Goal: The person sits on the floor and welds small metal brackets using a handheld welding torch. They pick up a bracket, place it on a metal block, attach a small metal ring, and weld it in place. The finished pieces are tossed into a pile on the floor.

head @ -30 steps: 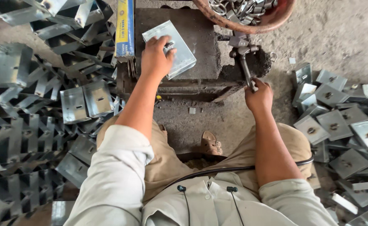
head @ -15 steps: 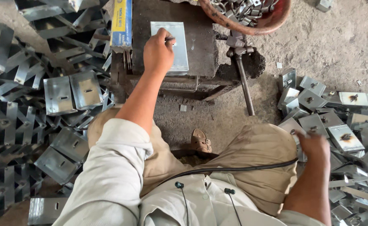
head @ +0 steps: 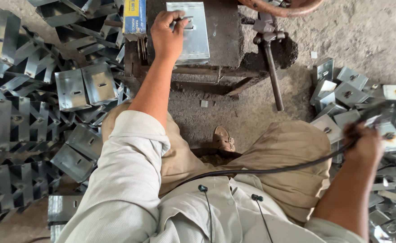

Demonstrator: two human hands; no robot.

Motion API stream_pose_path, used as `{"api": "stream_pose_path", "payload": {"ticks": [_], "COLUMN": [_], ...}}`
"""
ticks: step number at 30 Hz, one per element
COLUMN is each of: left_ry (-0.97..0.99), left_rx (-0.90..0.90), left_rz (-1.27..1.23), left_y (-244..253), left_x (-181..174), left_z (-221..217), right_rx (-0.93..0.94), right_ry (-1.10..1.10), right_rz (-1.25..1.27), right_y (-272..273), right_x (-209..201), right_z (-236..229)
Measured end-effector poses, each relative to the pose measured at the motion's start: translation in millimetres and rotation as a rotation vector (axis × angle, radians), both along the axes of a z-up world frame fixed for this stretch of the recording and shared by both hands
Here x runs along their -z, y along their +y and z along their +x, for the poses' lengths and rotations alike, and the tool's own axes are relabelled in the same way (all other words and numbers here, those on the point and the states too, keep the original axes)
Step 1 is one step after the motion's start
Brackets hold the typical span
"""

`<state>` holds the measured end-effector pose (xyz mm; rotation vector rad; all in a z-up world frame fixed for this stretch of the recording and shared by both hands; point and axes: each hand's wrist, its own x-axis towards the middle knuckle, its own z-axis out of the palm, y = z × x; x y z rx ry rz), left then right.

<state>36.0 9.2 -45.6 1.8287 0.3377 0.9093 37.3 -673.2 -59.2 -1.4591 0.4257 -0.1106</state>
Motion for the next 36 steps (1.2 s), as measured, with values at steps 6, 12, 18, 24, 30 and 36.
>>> {"api": "stream_pose_path", "payload": {"ticks": [6, 12, 18, 24, 30, 36], "left_ry": [-0.054, -0.019, 0.013, -0.025, -0.050, -0.037], "left_rx": [-0.062, -0.147, -0.153, -0.147, -0.160, -0.177], "left_rz": [0.121, 0.225, 0.241, 0.334, 0.358, 0.369], "left_y": [4, -2, 0, 3, 1, 2], "left_x": [15, 8, 9, 11, 7, 4], "left_z": [6, 0, -1, -3, -3, -4], "right_rx": [0.007, -0.233, -0.570, -0.833, -0.839, -0.854], "right_ry": [-0.153, -0.156, -0.018, -0.190, -0.374, -0.252], "right_rz": [0.934, 0.609, 0.313, 0.032, -0.044, -0.076], "right_y": [115, 288, 388, 425, 434, 441], "right_x": [-108, -121, -99, -82, -58, -52], "right_z": [63, 21, -24, -39, -40, -42]}}
